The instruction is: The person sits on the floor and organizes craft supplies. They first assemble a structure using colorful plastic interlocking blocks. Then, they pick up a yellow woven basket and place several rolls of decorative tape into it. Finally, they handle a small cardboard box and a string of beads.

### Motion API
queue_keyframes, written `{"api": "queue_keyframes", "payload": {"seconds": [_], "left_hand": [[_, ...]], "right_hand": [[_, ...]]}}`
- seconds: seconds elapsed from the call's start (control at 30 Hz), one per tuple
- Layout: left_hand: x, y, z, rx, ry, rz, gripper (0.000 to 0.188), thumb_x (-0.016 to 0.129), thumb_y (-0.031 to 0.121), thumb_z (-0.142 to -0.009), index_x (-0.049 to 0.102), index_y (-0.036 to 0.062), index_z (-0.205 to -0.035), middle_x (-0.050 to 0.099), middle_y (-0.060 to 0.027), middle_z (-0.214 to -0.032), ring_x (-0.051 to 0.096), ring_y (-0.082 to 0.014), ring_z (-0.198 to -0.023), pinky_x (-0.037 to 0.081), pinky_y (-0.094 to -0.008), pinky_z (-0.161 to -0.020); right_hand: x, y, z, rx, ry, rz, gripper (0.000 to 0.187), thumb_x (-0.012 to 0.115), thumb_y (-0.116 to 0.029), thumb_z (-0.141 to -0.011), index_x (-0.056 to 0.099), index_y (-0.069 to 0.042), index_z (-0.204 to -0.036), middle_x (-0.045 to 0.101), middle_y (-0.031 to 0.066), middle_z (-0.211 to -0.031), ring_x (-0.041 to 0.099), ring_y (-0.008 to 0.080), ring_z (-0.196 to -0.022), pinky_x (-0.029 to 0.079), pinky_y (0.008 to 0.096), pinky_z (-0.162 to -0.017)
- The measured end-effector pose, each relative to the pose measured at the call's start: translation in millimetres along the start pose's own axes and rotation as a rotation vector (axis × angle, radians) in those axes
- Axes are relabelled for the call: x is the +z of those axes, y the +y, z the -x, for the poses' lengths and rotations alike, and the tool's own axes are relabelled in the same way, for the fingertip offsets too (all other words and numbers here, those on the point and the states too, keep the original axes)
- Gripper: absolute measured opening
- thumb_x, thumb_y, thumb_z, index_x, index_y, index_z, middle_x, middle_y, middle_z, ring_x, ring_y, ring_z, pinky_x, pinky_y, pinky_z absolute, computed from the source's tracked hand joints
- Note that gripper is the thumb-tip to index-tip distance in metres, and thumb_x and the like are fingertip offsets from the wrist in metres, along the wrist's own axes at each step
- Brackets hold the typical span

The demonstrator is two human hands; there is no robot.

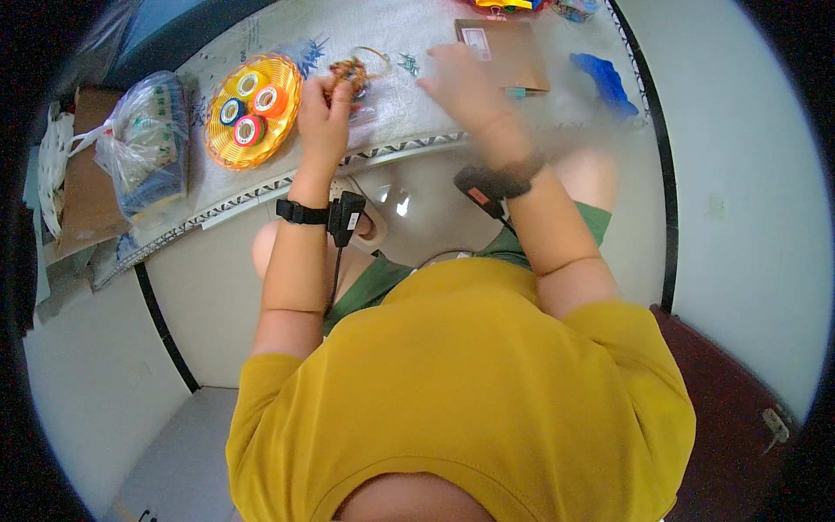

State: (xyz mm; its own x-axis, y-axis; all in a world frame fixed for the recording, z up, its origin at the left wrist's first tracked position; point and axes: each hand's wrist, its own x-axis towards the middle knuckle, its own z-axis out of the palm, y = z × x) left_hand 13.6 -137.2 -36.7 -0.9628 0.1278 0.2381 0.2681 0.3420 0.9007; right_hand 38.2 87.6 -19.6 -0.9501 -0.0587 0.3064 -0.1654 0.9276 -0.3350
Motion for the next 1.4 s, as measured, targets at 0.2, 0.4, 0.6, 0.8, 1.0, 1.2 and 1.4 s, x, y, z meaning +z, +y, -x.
{"api": "queue_keyframes", "payload": {"seconds": [0.2,0.4,0.6,0.8,1.0,1.2,1.4], "left_hand": [[-3,0,-8,-0.126,0.159,0.646,0.021,0.049,0.012,-0.098,0.037,-0.0033,-0.105,0.062,-0.0163,-0.099,0.068,-0.0207,-0.083,0.058,-0.0308,-0.074],[-4,-2,-9,-0.078,0.081,0.451,0.019,0.05,0.008,-0.097,0.038,-0.0021,-0.108,0.059,-0.0163,-0.102,0.068,-0.0215,-0.085,0.058,-0.0301,-0.074],[-5,-4,-5,-0.089,0.097,0.335,0.019,0.052,0.004,-0.095,0.041,-0.0033,-0.11,0.06,-0.0137,-0.099,0.067,-0.0178,-0.081,0.056,-0.0273,-0.072],[-4,-11,-8,-0.082,0.103,0.31,0.019,0.052,0.004,-0.095,0.042,-0.0019,-0.111,0.062,-0.0129,-0.099,0.066,-0.0164,-0.082,0.054,-0.0257,-0.072],[4,-7,-10,-0.081,0.169,0.38,0.023,0.059,0.013,-0.093,0.048,-0.0015,-0.107,0.065,-0.0108,-0.093,0.066,-0.0157,-0.08,0.052,-0.0269,-0.069],[10,4,-18,-0.086,0.169,0.508,0.018,0.053,0.005,-0.094,0.045,-0.0034,-0.108,0.062,-0.0125,-0.098,0.066,-0.0156,-0.083,0.054,-0.0253,-0.069],[16,-6,-29,-0.047,0.161,0.473,0.019,0.053,0.003,-0.093,0.045,-0.0043,-0.109,0.061,-0.0131,-0.1,0.065,-0.0155,-0.079,0.055,-0.0259,-0.07]], "right_hand": [[47,-22,-22,0.207,-0.192,0.028,0.082,0.081,-0.038,-0.068,0.044,0.001,-0.13,0.05,0.0273,-0.115,0.059,0.0416,-0.098,0.051,0.0426,-0.083],[78,-2,-48,0.15,-0.062,-0.032,0.047,0.076,-0.039,-0.072,0.062,-0.007,-0.103,0.058,0.0196,-0.102,0.061,0.0372,-0.095,0.05,0.0446,-0.083],[80,-9,-63,0.071,-0.083,-0.127,0.03,0.071,-0.029,-0.075,0.066,-0.006,-0.093,0.06,0.0188,-0.098,0.061,0.0378,-0.091,0.051,0.0453,-0.08],[77,-5,-65,0.085,-0.109,-0.028,0.007,0.064,-0.008,-0.074,0.064,-0.008,-0.081,0.061,0.018,-0.089,0.06,0.0364,-0.083,0.051,0.0437,-0.075],[69,0,-62,0.1,-0.18,-0.152,0.006,0.062,-0.006,-0.071,0.064,-0.007,-0.077,0.062,0.0165,-0.081,0.06,0.035,-0.087,0.05,0.042,-0.077],[47,18,-60,0.039,-0.036,-0.445,0.012,0.067,-0.013,-0.069,0.068,-0.005,-0.078,0.067,0.0164,-0.08,0.064,0.0336,-0.081,0.051,0.0406,-0.076],[-27,73,-48,0.16,-0.022,0.106,0.015,0.064,-0.012,-0.073,0.066,-0.003,-0.085,0.067,0.0151,-0.085,0.065,0.0312,-0.082,0.052,0.0379,-0.074]]}}
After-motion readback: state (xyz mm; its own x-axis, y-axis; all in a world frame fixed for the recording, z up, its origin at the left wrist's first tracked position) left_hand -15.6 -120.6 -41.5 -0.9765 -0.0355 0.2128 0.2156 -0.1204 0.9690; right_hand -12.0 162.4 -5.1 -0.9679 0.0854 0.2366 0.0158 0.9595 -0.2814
